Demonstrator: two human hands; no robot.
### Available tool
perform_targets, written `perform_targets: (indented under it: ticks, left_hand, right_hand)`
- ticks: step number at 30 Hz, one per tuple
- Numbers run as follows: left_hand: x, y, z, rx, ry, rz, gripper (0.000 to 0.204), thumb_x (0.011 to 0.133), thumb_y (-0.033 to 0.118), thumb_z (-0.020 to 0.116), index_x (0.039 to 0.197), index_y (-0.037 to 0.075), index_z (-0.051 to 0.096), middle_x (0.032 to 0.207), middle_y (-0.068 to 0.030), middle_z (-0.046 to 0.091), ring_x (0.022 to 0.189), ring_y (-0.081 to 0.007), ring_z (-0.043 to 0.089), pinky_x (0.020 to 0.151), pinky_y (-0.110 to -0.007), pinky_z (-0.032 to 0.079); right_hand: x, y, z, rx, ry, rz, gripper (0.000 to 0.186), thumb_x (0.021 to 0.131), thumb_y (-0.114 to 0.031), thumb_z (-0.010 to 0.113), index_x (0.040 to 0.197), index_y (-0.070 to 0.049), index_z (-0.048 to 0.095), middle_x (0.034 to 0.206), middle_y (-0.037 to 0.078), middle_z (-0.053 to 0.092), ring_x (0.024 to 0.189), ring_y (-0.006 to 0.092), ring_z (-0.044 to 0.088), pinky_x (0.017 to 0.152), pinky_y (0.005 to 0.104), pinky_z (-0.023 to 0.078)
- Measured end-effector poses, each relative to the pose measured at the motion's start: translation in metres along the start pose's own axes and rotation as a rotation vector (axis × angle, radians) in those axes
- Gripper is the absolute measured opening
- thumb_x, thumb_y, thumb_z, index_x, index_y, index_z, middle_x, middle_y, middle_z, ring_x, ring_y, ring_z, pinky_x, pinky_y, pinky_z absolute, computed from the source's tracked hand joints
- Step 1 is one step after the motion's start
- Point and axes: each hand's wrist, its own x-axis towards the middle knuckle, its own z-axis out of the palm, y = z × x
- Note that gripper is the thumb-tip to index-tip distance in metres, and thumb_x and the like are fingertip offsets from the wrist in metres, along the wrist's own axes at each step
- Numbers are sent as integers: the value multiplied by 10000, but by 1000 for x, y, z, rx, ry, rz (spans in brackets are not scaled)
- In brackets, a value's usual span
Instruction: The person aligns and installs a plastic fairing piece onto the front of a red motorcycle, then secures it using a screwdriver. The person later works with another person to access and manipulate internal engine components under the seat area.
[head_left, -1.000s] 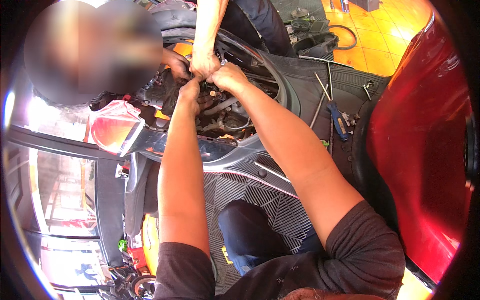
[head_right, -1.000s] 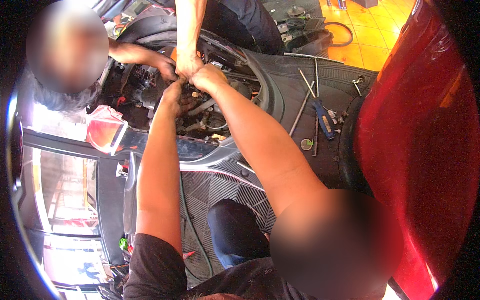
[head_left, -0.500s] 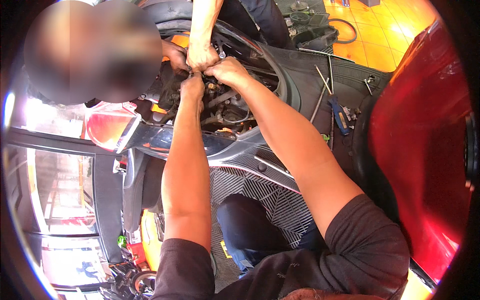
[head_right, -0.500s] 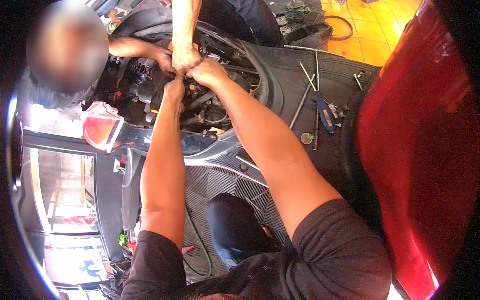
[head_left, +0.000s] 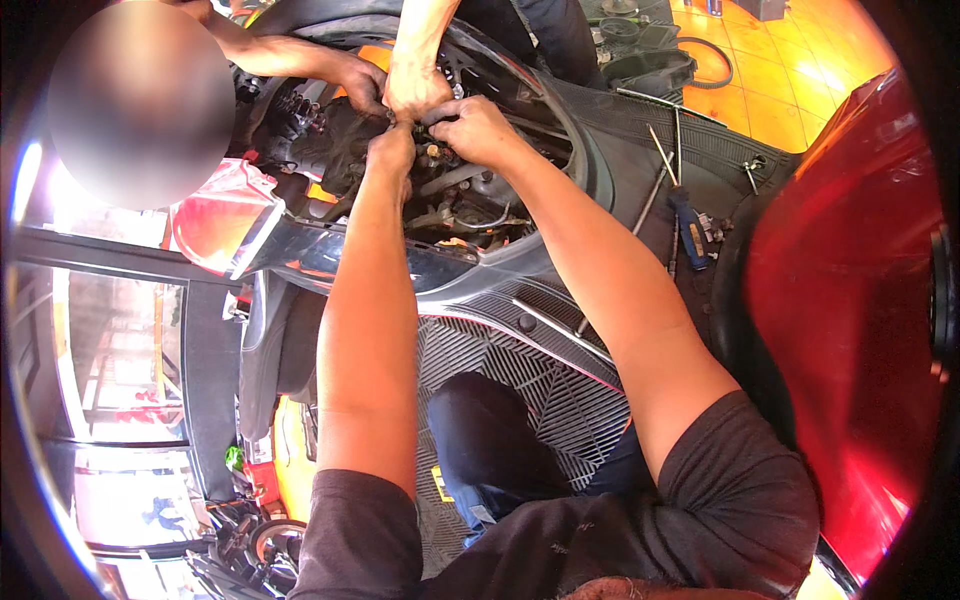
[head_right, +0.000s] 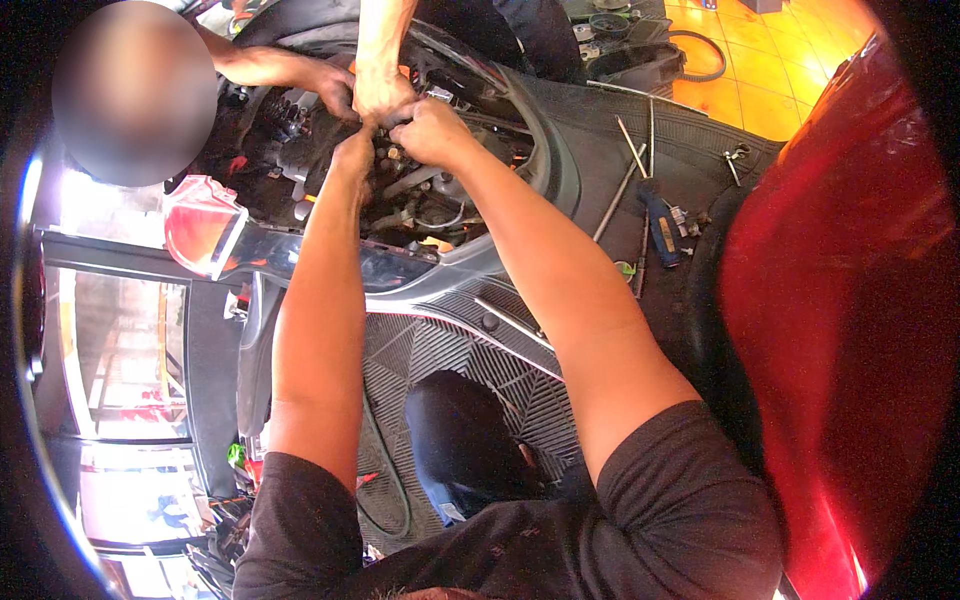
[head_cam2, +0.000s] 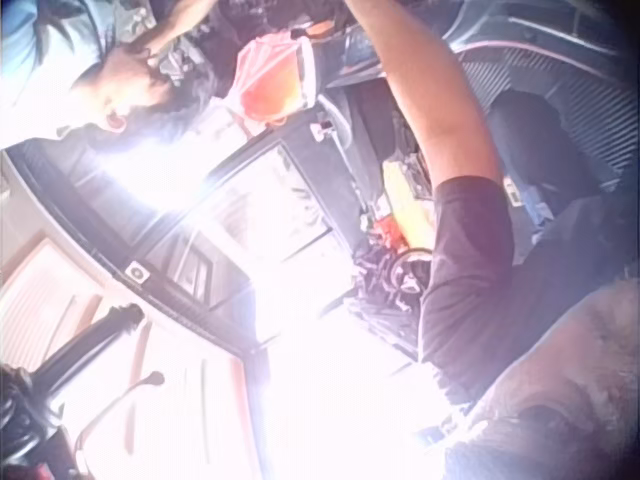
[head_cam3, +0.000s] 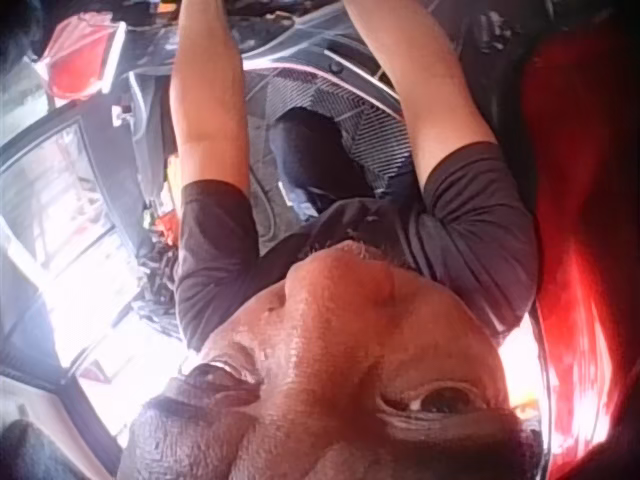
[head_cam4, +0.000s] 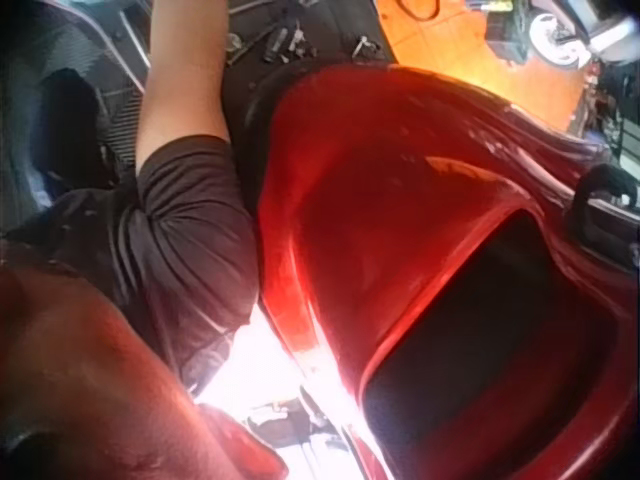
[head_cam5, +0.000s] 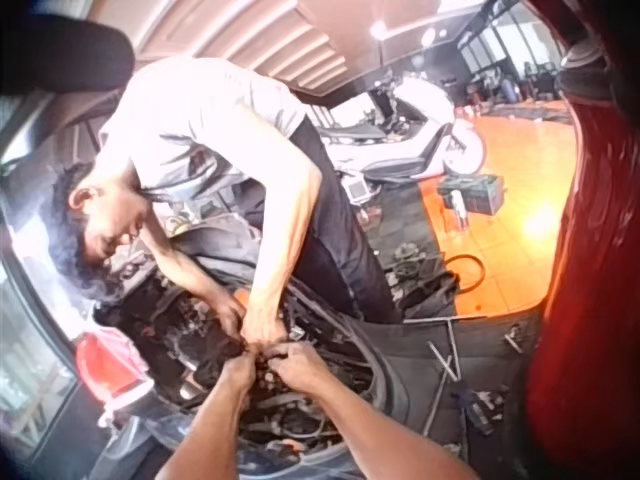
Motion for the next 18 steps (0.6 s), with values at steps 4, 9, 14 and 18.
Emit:
perform_targets:
  ticks: [4, 9, 14, 18]
  left_hand:
    - [22, -7, 4, -30, -21, -14, 599, 937, 503, 528, 1180, -38, 613, 1009, -140, 662, 836, -225, 640, 723, -386, 501]
    - [28, -16, 1, 23, 7, -1, 506, 968, 423, 479, 1167, -23, 609, 963, -126, 666, 777, -207, 647, 654, -382, 516]
    - [18, -9, 6, -131, -60, -70, 410, 990, 381, 454, 1092, 19, 615, 894, -102, 652, 749, -224, 647, 632, -404, 536]
    - [23, -12, -9, -314, -198, -123, 425, 1001, 426, 432, 1053, 43, 610, 872, -83, 642, 731, -230, 645, 645, -424, 548]
  right_hand:
    - [1, 1, 2, -181, 29, -71, 313, 799, -182, 592, 1067, -70, 709, 1046, 211, 671, 963, 320, 661, 880, 369, 496]
    - [-8, -7, 4, -249, 8, -78, 329, 804, -198, 568, 1086, -107, 709, 1103, 185, 661, 1019, 332, 636, 907, 390, 492]
    - [-5, -2, 1, -284, -46, -76, 350, 789, -241, 585, 1116, -223, 710, 1131, 155, 661, 1067, 323, 618, 946, 410, 478]
    - [2, -6, 10, -267, -74, -86, 315, 807, -238, 579, 1081, -182, 723, 1087, 156, 673, 1024, 323, 634, 921, 397, 491]
